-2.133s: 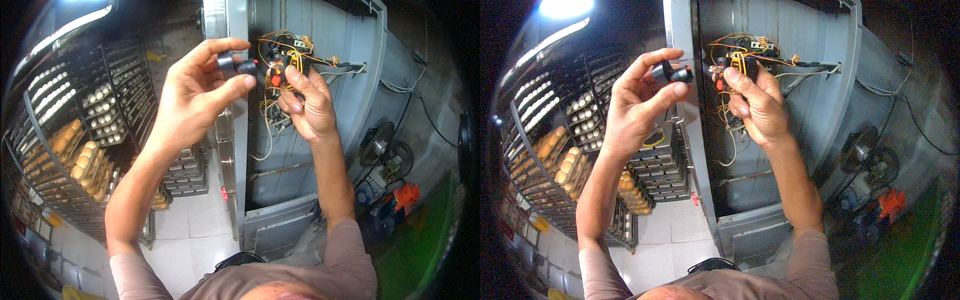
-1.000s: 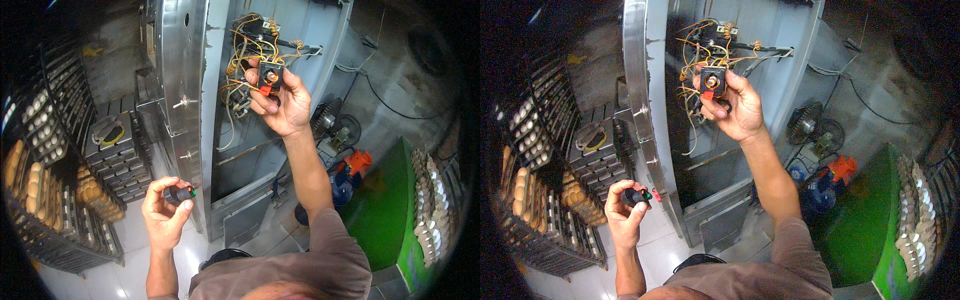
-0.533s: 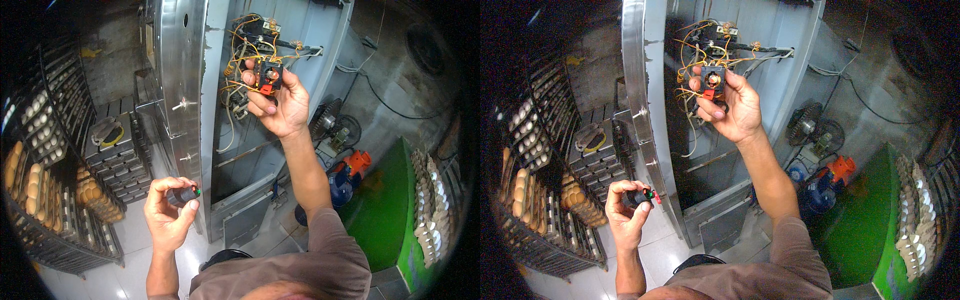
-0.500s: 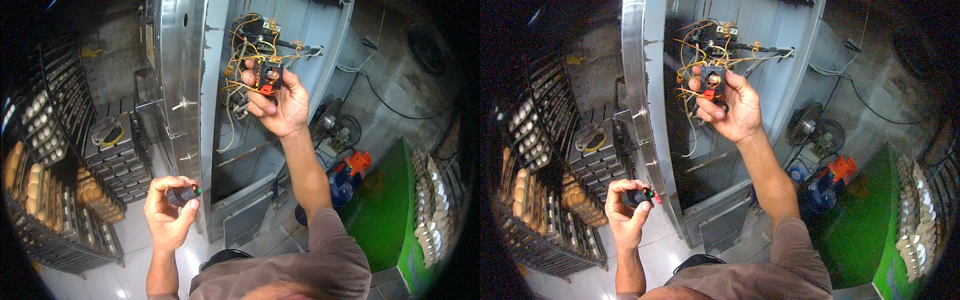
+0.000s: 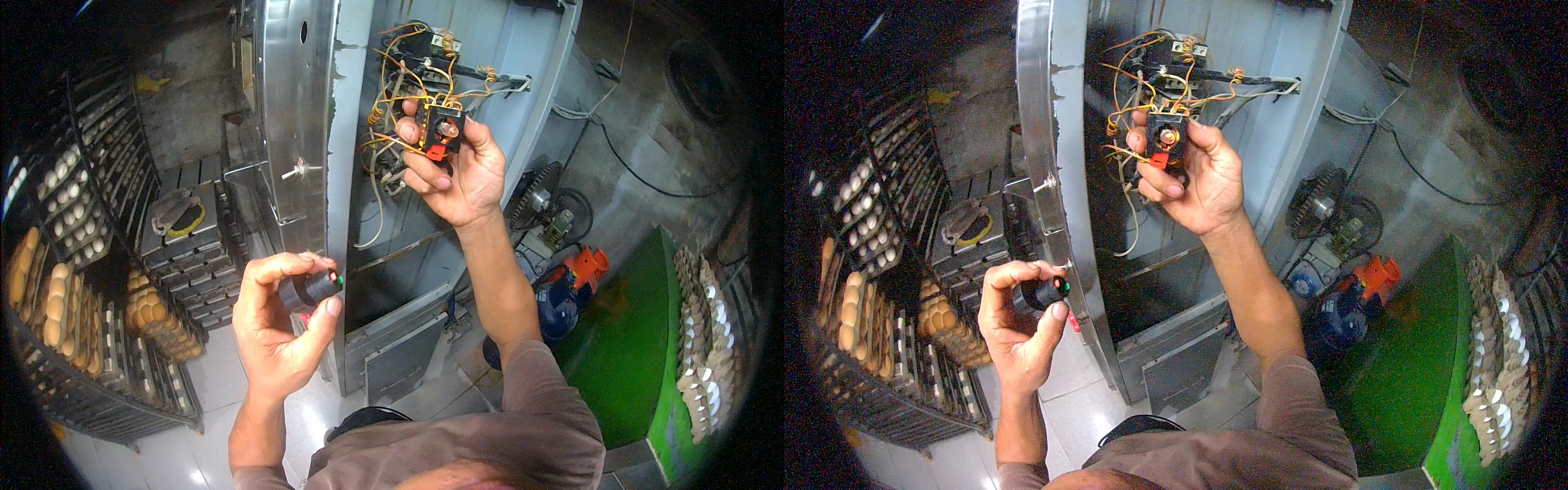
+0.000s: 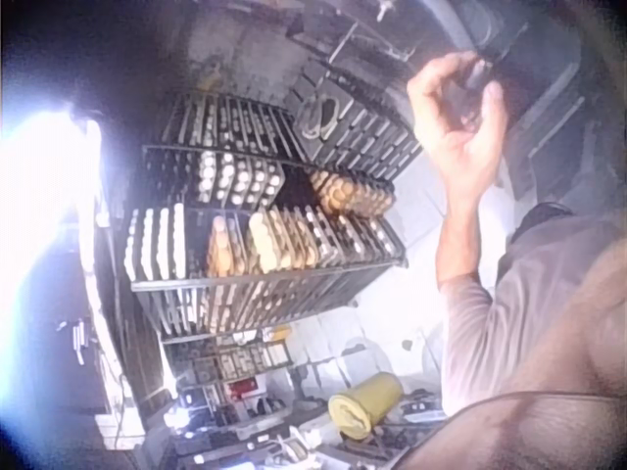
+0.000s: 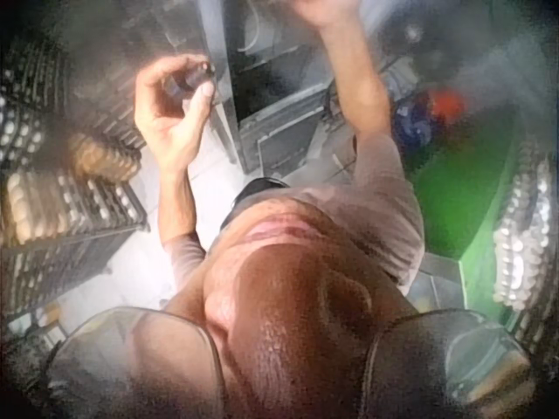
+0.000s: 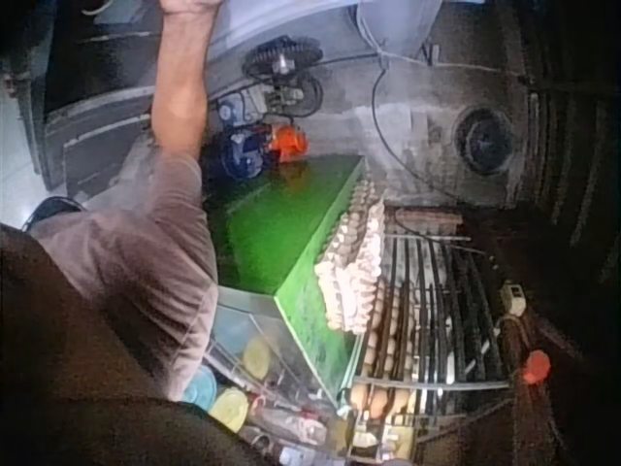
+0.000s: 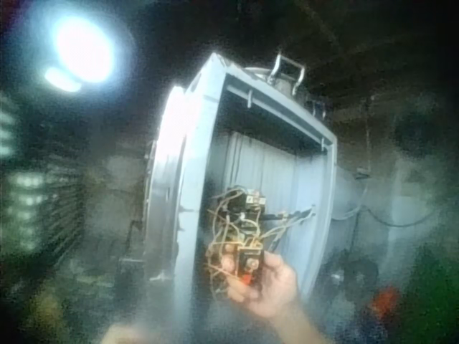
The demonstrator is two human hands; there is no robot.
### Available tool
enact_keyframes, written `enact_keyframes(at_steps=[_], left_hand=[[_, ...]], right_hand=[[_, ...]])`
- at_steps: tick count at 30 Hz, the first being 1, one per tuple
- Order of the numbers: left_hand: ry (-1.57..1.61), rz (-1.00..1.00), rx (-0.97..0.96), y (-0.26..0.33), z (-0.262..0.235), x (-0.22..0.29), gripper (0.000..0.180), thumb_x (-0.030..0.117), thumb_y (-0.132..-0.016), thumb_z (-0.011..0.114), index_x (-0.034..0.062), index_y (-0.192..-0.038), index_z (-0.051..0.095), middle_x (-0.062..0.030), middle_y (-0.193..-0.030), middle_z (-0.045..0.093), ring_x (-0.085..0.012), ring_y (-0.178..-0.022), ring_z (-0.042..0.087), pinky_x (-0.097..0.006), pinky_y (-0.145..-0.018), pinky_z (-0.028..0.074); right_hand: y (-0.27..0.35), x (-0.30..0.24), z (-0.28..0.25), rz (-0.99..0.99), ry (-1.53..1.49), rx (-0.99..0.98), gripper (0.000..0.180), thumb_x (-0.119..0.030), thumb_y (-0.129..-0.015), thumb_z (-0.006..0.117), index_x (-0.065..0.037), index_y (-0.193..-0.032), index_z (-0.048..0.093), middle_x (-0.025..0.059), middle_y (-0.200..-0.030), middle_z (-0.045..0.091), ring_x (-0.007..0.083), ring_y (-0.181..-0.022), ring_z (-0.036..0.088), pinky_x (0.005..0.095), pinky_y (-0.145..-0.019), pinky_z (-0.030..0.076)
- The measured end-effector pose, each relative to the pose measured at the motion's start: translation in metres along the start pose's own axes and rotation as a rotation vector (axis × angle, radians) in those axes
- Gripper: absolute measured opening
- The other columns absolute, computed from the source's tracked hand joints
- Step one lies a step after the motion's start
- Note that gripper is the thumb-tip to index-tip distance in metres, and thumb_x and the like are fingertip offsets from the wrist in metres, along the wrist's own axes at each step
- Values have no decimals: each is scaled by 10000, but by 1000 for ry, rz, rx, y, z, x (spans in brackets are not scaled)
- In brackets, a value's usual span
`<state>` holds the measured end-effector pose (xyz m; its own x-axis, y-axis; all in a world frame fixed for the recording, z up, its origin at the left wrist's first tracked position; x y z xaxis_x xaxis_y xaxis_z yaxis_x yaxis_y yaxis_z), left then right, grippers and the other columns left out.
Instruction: The person opens a metal panel on a large industrial machine and removes a dual-button switch. They manipulate the switch and its attached wires, then reinsert the switch into the panel and close the door.
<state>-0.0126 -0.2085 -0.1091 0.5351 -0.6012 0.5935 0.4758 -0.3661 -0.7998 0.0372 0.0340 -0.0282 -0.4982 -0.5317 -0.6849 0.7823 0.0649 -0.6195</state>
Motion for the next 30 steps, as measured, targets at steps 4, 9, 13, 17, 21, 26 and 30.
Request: enact_keyframes(at_steps=[4,9,13,17,21,26,30], left_hand=[[-74,74,-15,-14,3,4,382,-58,-784,714,9,-1124,554,-127,-1091,639,-205,-1056,632,-324,-944,474],[-78,111,11,-33,9,6,403,-47,-808,719,14,-1164,539,-112,-1093,655,-165,-1029,630,-286,-879,497],[-82,159,14,-50,14,8,394,-57,-821,708,10,-1169,536,-111,-1111,651,-153,-1025,631,-278,-877,503],[109,48,43,-59,22,2,334,-8,-826,738,16,-1115,572,-101,-1114,643,-168,-1053,601,-307,-962,451],[77,52,32,-64,25,-4,387,-1,-832,746,8,-1175,569,-104,-1132,642,-166,-1057,605,-302,-954,463],[-73,120,35,-68,27,1,443,-6,-836,743,-1,-1240,562,-107,-1151,643,-171,-1085,605,-301,-970,462],[26,116,30,-69,31,-3,418,-7,-844,736,1,-1227,568,-103,-1154,644,-168,-1088,604,-299,-975,461]], right_hand=[[-1,1,1,1,4,-15,572,-404,-958,450,17,-1343,486,133,-1133,649,114,-500,406,281,-499,309],[0,3,2,-8,39,8,583,-409,-952,454,19,-1348,478,127,-1129,639,113,-499,402,279,-504,309],[1,3,7,-16,108,53,590,-409,-953,450,23,-1353,474,123,-1125,640,111,-499,395,276,-511,308],[4,1,6,-25,143,68,595,-411,-952,445,24,-1356,477,116,-1114,641,109,-496,383,277,-514,311],[4,2,7,-36,222,109,570,-390,-962,429,23,-1349,486,108,-1103,634,108,-493,384,274,-510,319],[5,1,8,-44,294,113,614,-411,-953,449,37,-1373,436,113,-1112,607,104,-532,412,255,-511,326],[6,1,8,-44,303,161,614,-408,-956,447,41,-1374,432,113,-1120,610,102,-531,416,255,-517,334]])
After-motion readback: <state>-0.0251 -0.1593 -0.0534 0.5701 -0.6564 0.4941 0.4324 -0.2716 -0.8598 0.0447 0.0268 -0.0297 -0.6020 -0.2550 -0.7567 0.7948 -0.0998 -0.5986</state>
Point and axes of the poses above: each hand's wrist, its own y-axis away from the middle knuckle, its own z-axis out of the palm, x = y × z, the point moved 4 cm from there along -y, towards the middle knuckle
